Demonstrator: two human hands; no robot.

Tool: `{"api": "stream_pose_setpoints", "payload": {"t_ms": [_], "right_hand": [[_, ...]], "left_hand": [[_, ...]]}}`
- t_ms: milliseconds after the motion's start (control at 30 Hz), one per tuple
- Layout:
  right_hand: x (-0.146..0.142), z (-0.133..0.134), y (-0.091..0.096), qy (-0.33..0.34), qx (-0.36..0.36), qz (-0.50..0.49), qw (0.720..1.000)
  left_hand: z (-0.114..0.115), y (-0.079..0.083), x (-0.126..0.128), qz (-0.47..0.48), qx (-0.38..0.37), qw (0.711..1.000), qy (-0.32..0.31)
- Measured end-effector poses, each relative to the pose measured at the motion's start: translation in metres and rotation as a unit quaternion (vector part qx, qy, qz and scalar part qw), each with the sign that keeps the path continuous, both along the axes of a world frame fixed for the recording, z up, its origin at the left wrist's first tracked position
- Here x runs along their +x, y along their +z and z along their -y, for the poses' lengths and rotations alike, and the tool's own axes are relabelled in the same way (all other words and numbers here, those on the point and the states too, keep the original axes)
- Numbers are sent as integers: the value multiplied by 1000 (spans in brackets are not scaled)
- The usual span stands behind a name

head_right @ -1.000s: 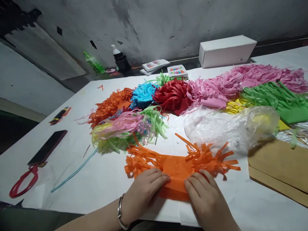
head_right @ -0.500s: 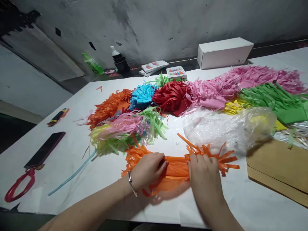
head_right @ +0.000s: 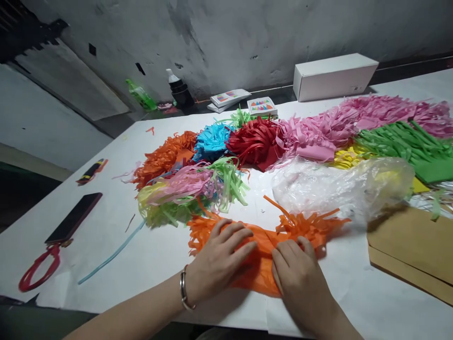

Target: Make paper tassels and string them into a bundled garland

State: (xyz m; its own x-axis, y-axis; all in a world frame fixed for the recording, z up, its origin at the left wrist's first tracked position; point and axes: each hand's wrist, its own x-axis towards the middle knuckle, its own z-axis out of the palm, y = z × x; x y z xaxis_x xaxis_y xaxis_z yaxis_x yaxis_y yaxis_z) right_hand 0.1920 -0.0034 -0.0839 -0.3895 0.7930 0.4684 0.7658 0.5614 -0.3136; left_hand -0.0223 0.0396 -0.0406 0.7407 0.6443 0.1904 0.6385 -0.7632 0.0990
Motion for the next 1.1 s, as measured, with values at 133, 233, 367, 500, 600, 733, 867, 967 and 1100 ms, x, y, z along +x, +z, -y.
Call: {"api": "stream_pose_setpoints", "payload": {"t_ms": [133, 233, 367, 500, 600, 733, 867, 967, 1100], "right_hand": [[-10, 1, 2, 2, 15, -2, 1000], [-12, 0, 0, -12, 23, 54, 998], [5, -4, 11, -205, 22, 79, 975], [9, 0, 29, -148, 107, 44, 982], [-6, 2, 31, 8, 151, 39, 988], [-16, -4, 18, 40, 73, 96, 992], [-7, -3, 4, 42, 67, 83, 993], [3, 1, 0, 65, 47, 57, 995], [12, 2, 3, 40, -17, 10, 999]], "left_hand": [[3, -17, 2, -28, 38, 999, -25], [2, -27, 3, -25, 43, 998, -41], [2, -30, 2, -19, 27, 998, -46], [2, -32, 2, 3, 14, 999, -31], [3, -34, 2, 19, 14, 999, -23], [5, -31, 0, 70, 35, 996, -37], [6, -26, -3, 61, 32, 996, -63], [7, -25, -6, 18, 19, 997, -71], [11, -24, -9, 37, -52, 998, -16]]}}
